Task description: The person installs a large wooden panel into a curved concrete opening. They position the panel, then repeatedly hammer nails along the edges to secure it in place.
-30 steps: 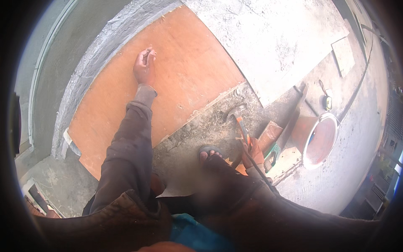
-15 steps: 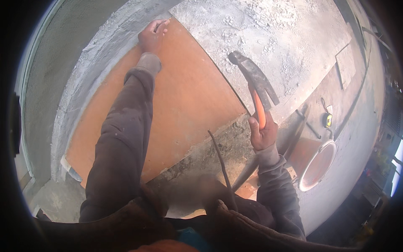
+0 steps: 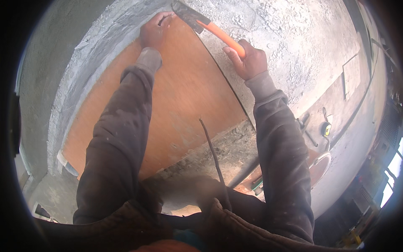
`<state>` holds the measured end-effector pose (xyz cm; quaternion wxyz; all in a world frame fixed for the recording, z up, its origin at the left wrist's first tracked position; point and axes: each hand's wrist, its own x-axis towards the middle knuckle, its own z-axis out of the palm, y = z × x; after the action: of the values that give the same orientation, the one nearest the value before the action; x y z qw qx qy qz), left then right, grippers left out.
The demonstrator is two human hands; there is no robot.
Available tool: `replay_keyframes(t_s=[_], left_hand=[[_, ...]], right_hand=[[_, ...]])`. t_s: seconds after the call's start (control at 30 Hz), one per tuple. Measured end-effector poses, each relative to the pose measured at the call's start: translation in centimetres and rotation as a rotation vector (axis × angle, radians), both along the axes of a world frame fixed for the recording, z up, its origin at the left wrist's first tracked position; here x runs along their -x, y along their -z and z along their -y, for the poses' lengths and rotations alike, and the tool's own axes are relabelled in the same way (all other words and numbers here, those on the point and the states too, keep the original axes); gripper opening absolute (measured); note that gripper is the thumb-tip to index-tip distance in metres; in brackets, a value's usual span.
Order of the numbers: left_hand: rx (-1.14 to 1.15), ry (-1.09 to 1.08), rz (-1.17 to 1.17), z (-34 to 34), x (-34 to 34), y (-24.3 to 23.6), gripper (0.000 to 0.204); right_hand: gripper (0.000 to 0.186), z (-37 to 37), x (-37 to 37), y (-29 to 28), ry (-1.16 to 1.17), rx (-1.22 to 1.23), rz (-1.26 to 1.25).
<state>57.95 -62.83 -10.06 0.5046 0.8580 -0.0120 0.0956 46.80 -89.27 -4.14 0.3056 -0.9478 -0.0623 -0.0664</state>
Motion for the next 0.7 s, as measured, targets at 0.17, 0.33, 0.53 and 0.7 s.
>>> replay_keyframes(t_s=[0.17,0.33,0.53,0.7], left_hand=[[-0.028,-0.038,0.004,0.2,0.0,-0.4,0.018],[-0.115,-0.01,-0.019,-0.6,-0.4,0.7,0.025],[-0.217,-0.021,0.083,-0.5,-0.2,1.5,0.023],[-0.126,0.006,-0.031,0.2,-0.2,0.4,0.023]], right_hand=[[0.05,-0.1,-2.5,1.1,-0.047,0.164,0.003],[0.049,0.8,-4.3,1.3,-0.122,0.298,-0.012],[0.048,0.9,-5.1,0.7,-0.195,0.26,0.073],[0.05,2.6,-6.3,1.4,-0.134,0.496,-0.03]])
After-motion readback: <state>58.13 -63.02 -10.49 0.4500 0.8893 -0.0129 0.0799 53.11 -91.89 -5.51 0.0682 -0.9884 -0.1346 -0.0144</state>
